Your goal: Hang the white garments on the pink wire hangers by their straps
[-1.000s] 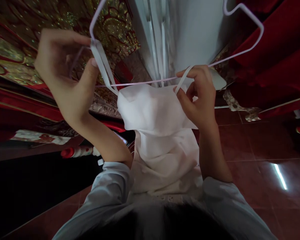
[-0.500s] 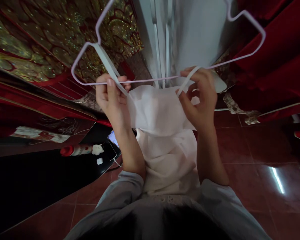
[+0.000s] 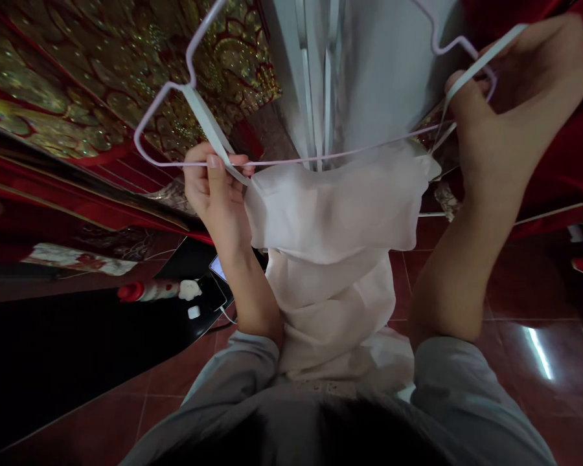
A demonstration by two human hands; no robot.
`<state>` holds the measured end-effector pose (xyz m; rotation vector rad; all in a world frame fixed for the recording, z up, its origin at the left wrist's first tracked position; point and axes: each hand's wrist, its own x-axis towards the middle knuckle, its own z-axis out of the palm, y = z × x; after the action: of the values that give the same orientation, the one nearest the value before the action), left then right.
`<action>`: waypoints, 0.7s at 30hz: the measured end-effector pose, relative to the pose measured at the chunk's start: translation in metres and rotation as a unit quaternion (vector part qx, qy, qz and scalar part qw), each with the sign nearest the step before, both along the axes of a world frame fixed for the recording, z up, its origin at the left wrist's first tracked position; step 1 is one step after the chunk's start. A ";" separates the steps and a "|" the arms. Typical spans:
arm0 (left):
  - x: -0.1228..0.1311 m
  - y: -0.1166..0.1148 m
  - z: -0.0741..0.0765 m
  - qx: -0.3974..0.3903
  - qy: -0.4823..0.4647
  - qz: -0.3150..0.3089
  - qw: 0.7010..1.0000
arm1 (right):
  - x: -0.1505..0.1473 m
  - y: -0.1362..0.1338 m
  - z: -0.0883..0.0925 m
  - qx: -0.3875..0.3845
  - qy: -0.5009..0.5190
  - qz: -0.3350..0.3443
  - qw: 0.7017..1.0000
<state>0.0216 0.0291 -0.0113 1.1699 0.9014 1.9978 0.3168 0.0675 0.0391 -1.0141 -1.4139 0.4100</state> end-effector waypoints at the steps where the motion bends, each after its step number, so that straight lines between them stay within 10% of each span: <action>1: 0.000 0.000 0.000 0.001 0.002 -0.003 1.000 | -0.005 -0.001 0.004 0.008 -0.021 -0.007 1.000; 16: 0.001 0.000 0.000 -0.001 -0.011 -0.026 1.000 | -0.036 -0.036 0.001 0.191 -0.243 -0.048 0.950; 21: 0.003 -0.002 -0.001 -0.018 0.012 0.002 1.000 | -0.069 -0.048 -0.029 0.045 -0.237 0.024 0.970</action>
<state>0.0244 0.0269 -0.0127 1.1751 0.9496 1.9661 0.2476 0.0197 0.0098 -1.0464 -1.8702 0.1360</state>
